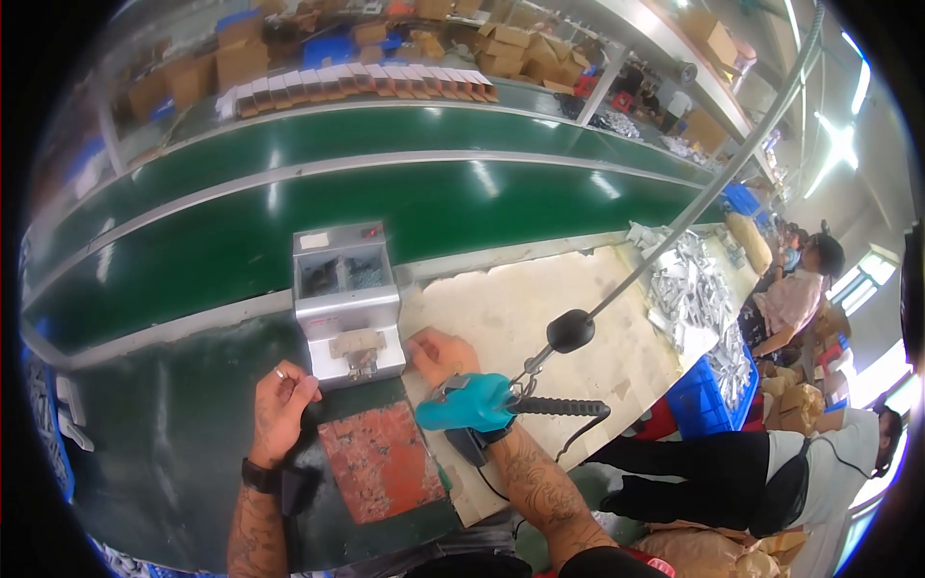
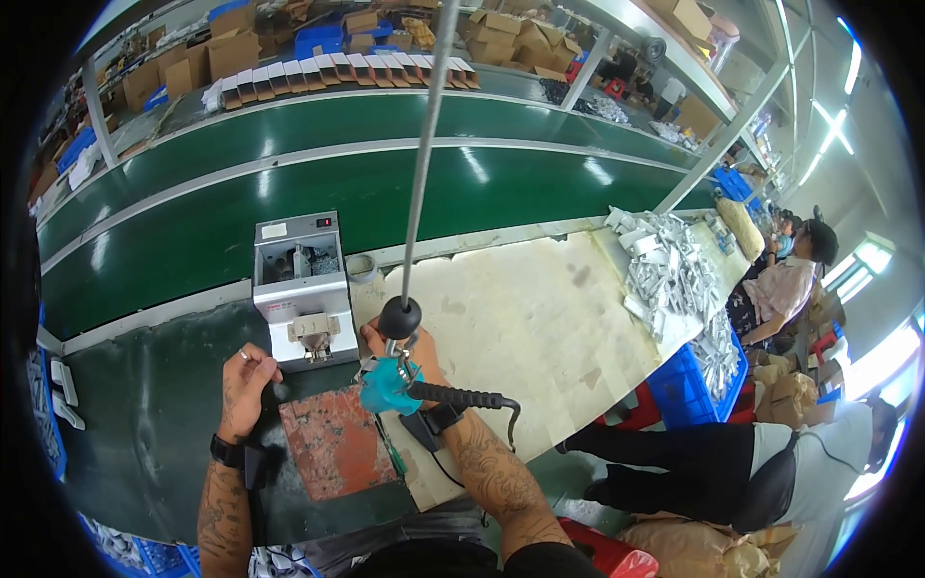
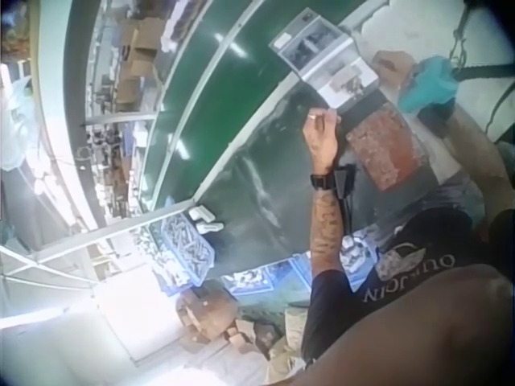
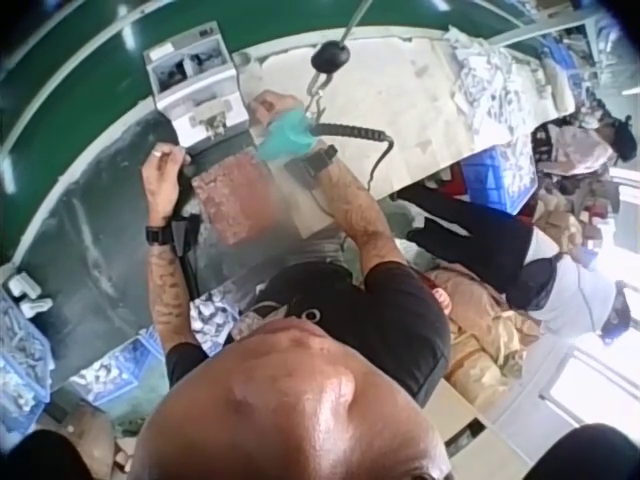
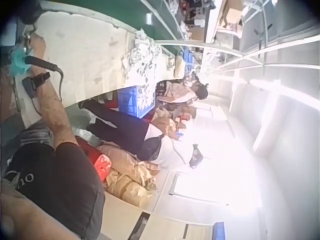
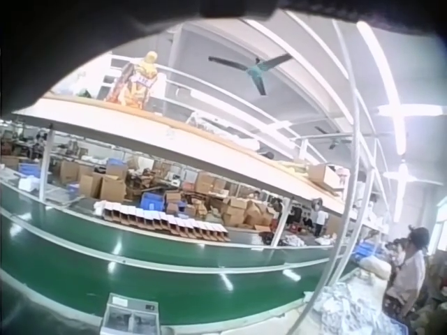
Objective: The person gathers white plastic components by hand, picks up a blue power tool, and inserts a component into a machine. They then press the power tool against the component before setting the part down and reaching for the machine again.
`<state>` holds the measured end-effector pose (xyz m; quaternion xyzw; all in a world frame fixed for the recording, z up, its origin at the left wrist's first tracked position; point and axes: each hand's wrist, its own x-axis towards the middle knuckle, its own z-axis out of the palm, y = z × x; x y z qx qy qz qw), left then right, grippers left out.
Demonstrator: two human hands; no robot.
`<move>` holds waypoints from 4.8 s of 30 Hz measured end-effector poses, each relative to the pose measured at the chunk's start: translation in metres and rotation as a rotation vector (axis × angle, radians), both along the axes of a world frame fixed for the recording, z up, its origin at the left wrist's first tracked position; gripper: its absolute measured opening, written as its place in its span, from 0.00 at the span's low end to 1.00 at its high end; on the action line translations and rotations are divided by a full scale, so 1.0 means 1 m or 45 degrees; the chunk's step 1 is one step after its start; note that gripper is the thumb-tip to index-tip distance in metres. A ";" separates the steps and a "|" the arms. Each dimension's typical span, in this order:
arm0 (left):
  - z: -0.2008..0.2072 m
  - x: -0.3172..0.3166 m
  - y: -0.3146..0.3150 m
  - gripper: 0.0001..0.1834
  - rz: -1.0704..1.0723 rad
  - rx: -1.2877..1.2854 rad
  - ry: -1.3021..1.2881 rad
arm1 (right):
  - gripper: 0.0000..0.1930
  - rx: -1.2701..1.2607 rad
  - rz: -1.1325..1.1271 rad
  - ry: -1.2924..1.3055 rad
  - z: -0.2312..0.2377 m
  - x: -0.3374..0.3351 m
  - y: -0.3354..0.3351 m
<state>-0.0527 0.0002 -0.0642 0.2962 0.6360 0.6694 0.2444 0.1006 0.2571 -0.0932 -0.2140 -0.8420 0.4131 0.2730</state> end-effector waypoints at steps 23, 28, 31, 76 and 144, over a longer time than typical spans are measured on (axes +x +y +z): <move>-0.001 0.000 -0.002 0.10 0.000 -0.022 0.014 | 0.10 0.052 0.076 -0.087 -0.007 0.000 0.007; -0.002 -0.001 -0.001 0.10 -0.003 -0.009 0.018 | 0.11 0.132 0.056 -0.092 -0.001 0.000 0.004; -0.003 -0.002 -0.001 0.11 -0.048 0.016 -0.027 | 0.11 0.165 0.053 -0.081 0.000 0.000 0.004; 0.000 0.000 0.000 0.10 -0.012 -0.016 0.029 | 0.11 -0.261 0.163 0.126 -0.015 0.001 0.010; 0.000 -0.001 0.003 0.19 0.128 0.124 -0.123 | 0.12 0.118 0.030 -0.169 0.006 0.000 0.001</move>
